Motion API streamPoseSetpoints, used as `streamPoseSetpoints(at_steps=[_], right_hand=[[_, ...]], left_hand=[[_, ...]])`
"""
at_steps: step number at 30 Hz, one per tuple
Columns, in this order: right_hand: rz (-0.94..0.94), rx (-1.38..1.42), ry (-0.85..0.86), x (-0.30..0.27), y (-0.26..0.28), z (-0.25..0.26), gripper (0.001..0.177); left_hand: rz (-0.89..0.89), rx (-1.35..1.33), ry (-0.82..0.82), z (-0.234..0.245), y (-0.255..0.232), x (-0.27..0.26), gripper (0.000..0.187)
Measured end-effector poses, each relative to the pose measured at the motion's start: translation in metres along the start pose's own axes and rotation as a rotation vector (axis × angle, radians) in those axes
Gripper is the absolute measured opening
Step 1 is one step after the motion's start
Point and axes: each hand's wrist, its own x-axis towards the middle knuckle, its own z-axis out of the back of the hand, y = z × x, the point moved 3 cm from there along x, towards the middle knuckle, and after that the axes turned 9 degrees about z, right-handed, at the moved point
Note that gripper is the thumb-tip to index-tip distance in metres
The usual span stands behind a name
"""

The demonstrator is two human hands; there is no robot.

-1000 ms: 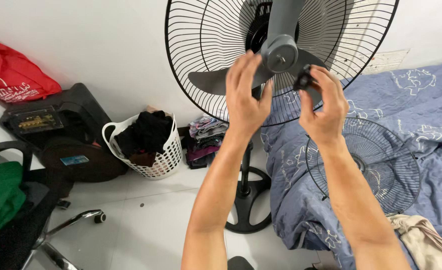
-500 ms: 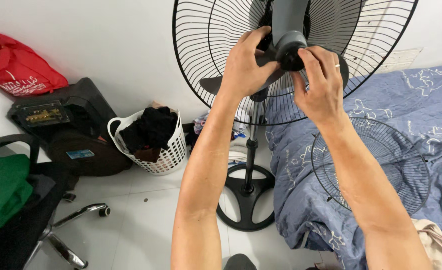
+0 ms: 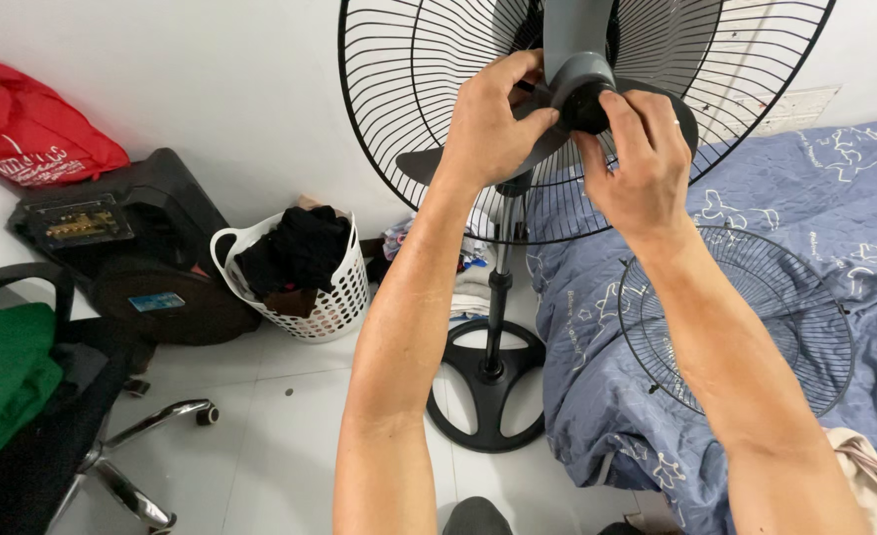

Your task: The person removes the central cap from a standing fan, wipes it with a cloth, and then repeatedly attempts to reattach it to the fan hub. The person rotates the cap and aligns it with the fan blades multiple times.

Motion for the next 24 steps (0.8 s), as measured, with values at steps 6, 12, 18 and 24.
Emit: streamPoseSetpoints(at_steps=[6, 12, 18, 24], right_hand=[[-0.044, 0.058, -0.05, -0.007, 0.006, 0.003, 0.046], [-0.012, 0.088, -0.089, -0.002, 0.009, 0.002, 0.046], [-0.048, 0.158, -0.09, -0.002, 0.009, -0.001, 0.045], [-0.057, 0.127, -0.073, 0.0, 0.008, -0.006, 0.042]], left_hand=[[0.025, -0.038, 0.015, 0.0, -0.002, -0.001, 0.043], [0.028, -0.023, 0.009, 0.0, -0.002, 0.001, 0.044], [0.022, -0.025, -0.006, -0.001, 0.003, -0.001, 0.045], [-0.008, 0.057, -0.031, -0.001, 0.008, 0.001, 0.048]])
